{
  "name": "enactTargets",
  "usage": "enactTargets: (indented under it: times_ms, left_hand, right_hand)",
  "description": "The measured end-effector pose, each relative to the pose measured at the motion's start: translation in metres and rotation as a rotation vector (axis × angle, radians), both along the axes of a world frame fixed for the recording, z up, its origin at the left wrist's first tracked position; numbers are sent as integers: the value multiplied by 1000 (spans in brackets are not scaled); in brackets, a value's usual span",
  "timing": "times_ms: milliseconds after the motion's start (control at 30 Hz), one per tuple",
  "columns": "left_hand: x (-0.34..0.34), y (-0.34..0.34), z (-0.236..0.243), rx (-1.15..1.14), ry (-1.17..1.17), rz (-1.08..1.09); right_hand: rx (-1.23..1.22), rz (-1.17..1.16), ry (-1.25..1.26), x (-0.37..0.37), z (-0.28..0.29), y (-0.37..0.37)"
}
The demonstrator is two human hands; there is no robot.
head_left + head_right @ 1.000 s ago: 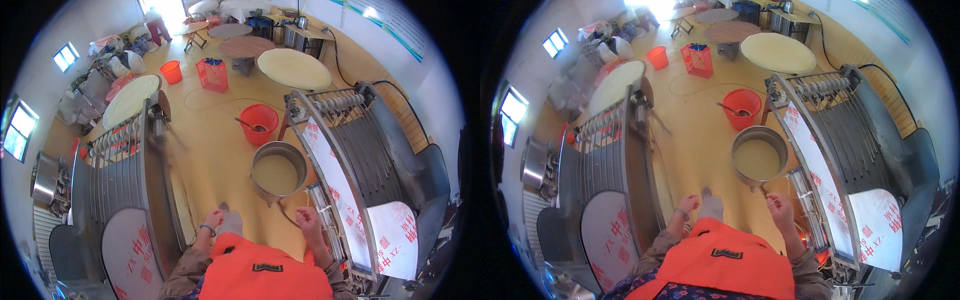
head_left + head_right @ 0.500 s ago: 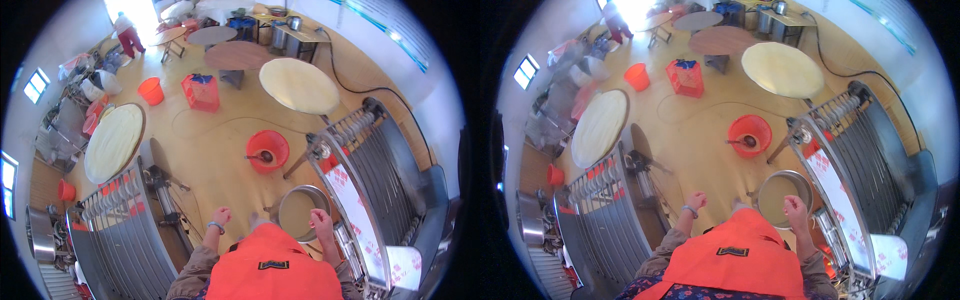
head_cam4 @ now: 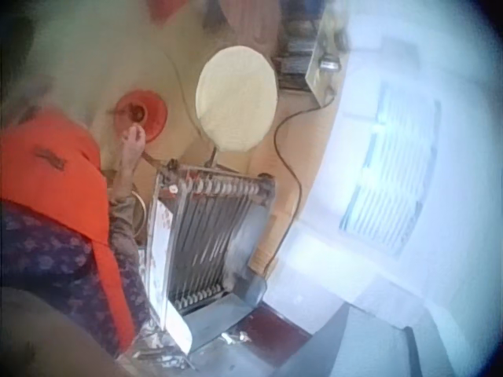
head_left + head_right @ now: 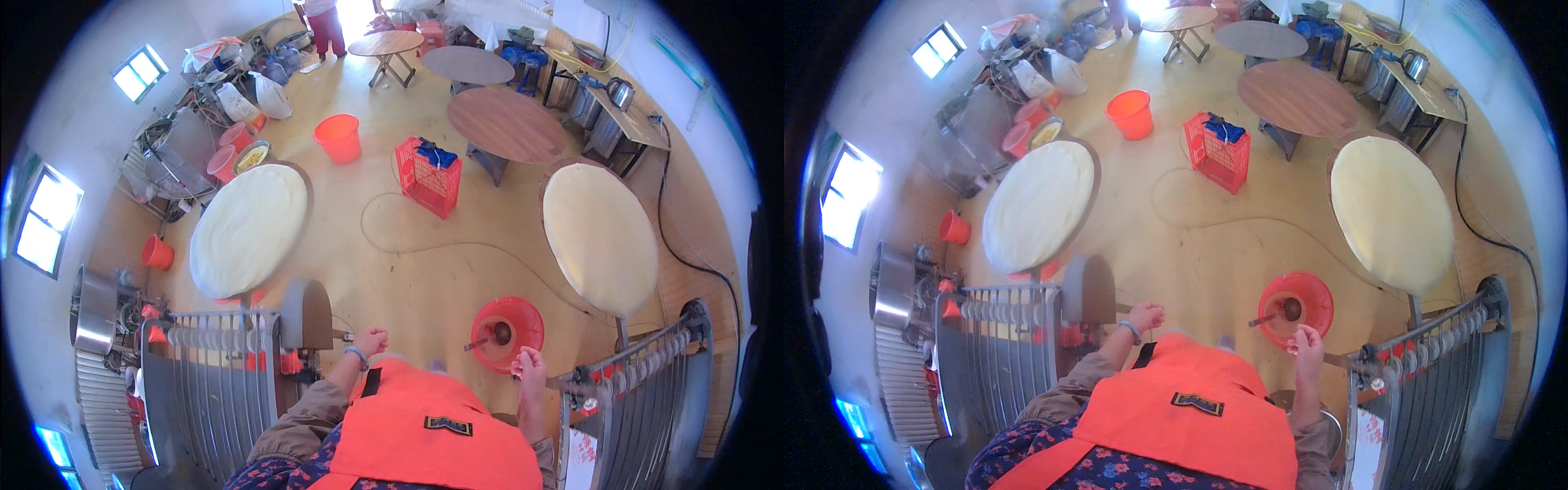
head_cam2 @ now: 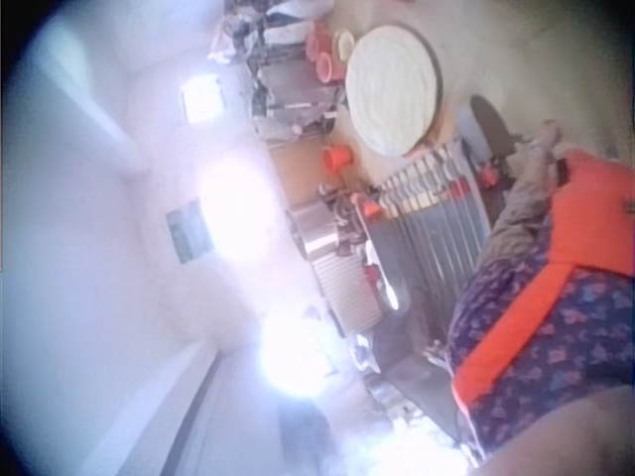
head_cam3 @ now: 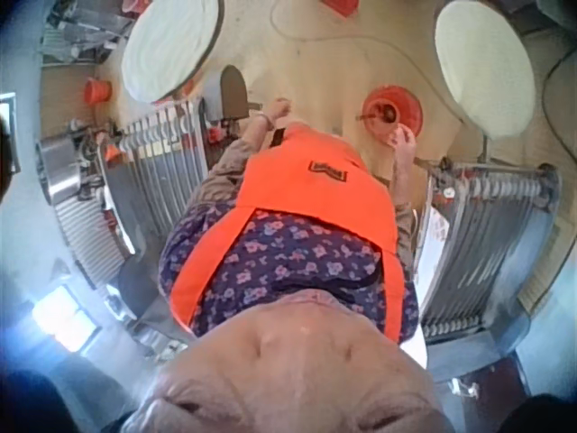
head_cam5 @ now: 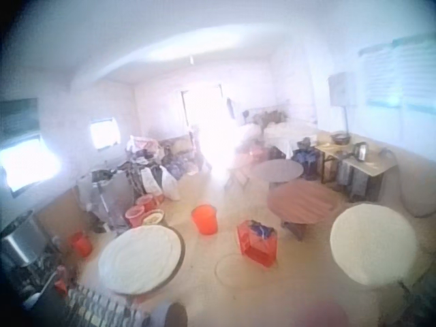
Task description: The person scrapes residue from a large flat griddle, then moves to a table to handle a large sheet of dough, folding and placing it. They then knead dough in a metal bowl and operate a control panel on a machine. Another person is visible working nearby.
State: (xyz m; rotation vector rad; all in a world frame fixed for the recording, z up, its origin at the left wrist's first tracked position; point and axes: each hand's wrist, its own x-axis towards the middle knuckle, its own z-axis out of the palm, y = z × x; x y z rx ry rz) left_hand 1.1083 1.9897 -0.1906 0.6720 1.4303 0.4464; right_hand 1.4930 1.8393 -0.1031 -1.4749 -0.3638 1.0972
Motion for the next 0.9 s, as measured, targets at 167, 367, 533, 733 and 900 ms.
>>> enactTargets:
  times_ms: [167, 367, 533, 733, 900]
  left_hand:
    - [4, 102, -8, -97, -41, 45]
    - [10, 278, -59, -88, -26, -177]
    - [48, 389, -72, -92, -142, -210]
    - [115, 458, -67, -173, -157, -371]
    - [206, 502, -69, -200, -98, -518]
  right_hand:
    - [-87, -89, -5, 40, -12, 97]
    - [-77, -413, 84, 56, -48, 156]
    - [-108, -597, 293, 45, -60, 179]
    - [-232, -782, 335, 52, -64, 197]
    - [-236, -885, 419, 109, -107, 212]
